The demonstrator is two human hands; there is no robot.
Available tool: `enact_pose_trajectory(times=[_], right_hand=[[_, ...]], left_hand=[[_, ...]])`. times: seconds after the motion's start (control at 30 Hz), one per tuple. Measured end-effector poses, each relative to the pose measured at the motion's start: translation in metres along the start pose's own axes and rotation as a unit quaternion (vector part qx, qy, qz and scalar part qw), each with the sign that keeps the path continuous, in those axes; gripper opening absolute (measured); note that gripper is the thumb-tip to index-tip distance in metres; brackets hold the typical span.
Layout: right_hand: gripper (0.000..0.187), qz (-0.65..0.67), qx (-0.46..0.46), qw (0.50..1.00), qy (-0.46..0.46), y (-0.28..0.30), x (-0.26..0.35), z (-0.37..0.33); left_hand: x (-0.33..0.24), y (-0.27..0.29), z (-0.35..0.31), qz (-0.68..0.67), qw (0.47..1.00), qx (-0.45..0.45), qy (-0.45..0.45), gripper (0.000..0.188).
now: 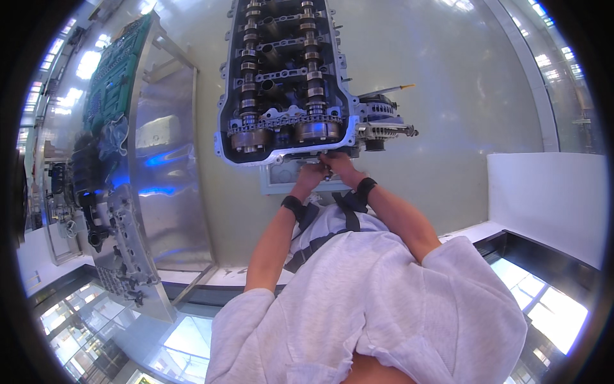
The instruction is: Use a socket wrench to remove bolts from an automotive engine assembly.
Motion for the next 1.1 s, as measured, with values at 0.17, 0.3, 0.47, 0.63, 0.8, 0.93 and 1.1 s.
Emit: enact_pose_trajectory(times=[0.17, 0.3, 0.47, 0.63, 0.8, 0.93, 1.1], right_hand=[[0.031, -0.219, -0.079, 0.972, -0.023, -0.006, 0.006, -0.006], [0.036, -0.049, 0.063, 0.997, 0.011, -0.009, -0.020, -0.014], [0.038, -0.049, 0.206, 0.976, 0.056, 0.029, -0.065, 0.000], [0.033, -0.137, 0.124, 0.982, 0.040, -0.006, -0.022, -0.039], [0.033, -0.577, 0.019, 0.810, 0.106, -0.012, 0.031, -0.075], [0.036, -0.647, -0.022, 0.755, 0.105, 0.000, 0.014, -0.078], [0.030, -0.685, -0.082, 0.688, 0.224, 0.002, -0.017, -0.049]], left_hand=[[-0.008, 0.008, -0.001, 0.213, 0.976, -0.029, 0.022, 0.029], [-0.012, 0.017, -0.008, 0.240, 0.968, -0.058, 0.050, 0.032], [-0.025, -0.004, 0.014, 0.253, 0.967, 0.029, 0.024, 0.039], [0.023, 0.001, -0.001, 0.120, 0.992, -0.028, 0.034, 0.040], [0.005, 0.004, -0.002, 0.149, 0.987, 0.000, 0.060, 0.039], [0.007, 0.005, 0.002, 0.192, 0.980, 0.010, 0.051, 0.038], [0.005, 0.004, 0.001, 0.216, 0.974, 0.004, 0.073, 0.040]])
Point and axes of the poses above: each hand's wrist, its own z-axis towards the middle knuckle, its own y-axis out of the back of the hand, x = y × z, the point moved 8 cm from there along z, towards the middle knuckle, and after that the axes turned 12 degrees about -y, right-handed, at the moved point
